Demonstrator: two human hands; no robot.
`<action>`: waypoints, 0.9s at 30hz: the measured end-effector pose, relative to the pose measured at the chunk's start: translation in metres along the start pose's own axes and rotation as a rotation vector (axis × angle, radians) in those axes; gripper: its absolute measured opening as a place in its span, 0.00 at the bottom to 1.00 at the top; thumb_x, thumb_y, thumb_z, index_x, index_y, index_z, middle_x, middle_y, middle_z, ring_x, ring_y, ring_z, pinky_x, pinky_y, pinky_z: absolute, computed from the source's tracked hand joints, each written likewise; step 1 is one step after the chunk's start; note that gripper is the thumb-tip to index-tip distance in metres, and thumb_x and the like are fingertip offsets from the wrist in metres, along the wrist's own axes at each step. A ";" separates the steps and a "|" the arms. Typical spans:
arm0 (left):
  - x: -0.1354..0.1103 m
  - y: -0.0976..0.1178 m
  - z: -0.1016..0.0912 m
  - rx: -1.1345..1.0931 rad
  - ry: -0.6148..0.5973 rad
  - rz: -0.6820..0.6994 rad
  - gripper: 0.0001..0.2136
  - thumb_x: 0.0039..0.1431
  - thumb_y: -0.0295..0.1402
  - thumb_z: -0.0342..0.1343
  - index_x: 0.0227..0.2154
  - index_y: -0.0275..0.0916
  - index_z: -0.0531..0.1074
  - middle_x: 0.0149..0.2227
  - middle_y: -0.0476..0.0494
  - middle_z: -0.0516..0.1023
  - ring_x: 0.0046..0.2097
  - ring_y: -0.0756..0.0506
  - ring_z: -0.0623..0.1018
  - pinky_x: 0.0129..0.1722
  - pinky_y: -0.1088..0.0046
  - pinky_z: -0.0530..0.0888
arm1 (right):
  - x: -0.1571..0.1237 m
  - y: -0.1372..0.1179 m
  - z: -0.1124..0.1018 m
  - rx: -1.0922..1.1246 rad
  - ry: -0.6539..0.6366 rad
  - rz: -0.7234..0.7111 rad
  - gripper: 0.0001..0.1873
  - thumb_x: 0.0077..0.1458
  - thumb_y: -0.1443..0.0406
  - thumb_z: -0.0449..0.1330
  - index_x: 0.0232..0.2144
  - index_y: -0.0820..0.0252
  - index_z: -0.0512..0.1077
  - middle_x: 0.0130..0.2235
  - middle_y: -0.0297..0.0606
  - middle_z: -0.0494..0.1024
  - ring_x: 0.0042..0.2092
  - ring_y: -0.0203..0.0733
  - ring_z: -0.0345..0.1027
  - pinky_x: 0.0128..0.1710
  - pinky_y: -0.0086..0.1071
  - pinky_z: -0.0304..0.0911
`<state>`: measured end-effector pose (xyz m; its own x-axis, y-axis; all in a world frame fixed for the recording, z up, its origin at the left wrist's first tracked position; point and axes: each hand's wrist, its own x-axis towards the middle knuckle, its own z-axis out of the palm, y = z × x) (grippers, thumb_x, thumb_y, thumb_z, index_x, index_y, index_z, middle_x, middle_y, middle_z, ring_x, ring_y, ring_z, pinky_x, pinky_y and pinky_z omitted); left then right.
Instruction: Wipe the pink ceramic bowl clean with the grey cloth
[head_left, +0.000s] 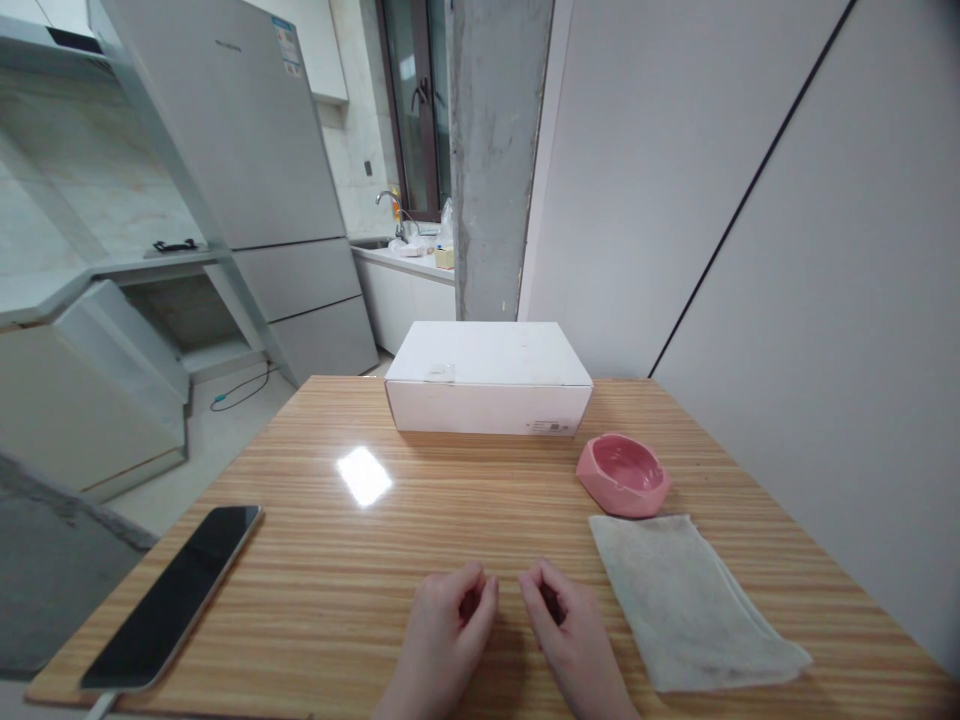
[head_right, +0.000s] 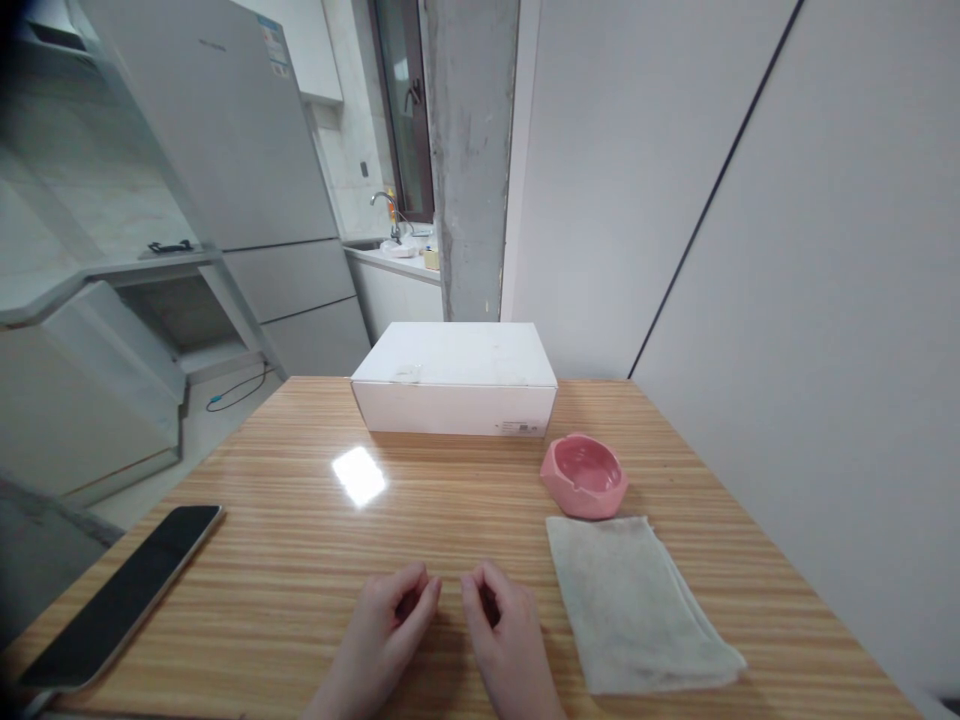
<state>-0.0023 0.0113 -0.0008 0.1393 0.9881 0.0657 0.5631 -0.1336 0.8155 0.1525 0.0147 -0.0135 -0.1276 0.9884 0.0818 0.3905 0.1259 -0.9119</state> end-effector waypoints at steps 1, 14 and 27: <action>0.000 0.000 0.000 0.001 0.001 0.000 0.17 0.63 0.38 0.44 0.18 0.40 0.54 0.19 0.53 0.59 0.24 0.51 0.63 0.27 0.75 0.55 | 0.000 0.001 0.000 -0.001 -0.007 -0.002 0.20 0.62 0.53 0.47 0.23 0.57 0.60 0.22 0.29 0.60 0.26 0.37 0.58 0.27 0.29 0.52; 0.000 0.000 0.001 0.005 0.025 -0.009 0.17 0.63 0.37 0.44 0.18 0.39 0.58 0.18 0.53 0.61 0.24 0.52 0.63 0.26 0.75 0.55 | -0.001 -0.008 0.000 0.004 0.048 -0.033 0.20 0.60 0.53 0.49 0.20 0.57 0.60 0.20 0.29 0.60 0.24 0.36 0.57 0.24 0.29 0.52; 0.062 0.073 -0.014 -0.197 -0.041 0.366 0.20 0.48 0.35 0.64 0.45 0.40 0.71 0.47 0.43 0.72 0.49 0.44 0.72 0.50 0.68 0.67 | -0.006 -0.007 0.002 0.029 0.067 -0.085 0.26 0.62 0.51 0.46 0.19 0.59 0.65 0.21 0.34 0.69 0.26 0.39 0.61 0.28 0.30 0.52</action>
<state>0.0357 0.0642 0.0707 0.3362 0.8735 0.3522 0.3044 -0.4546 0.8371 0.1486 0.0079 -0.0087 -0.0976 0.9779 0.1849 0.3547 0.2078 -0.9116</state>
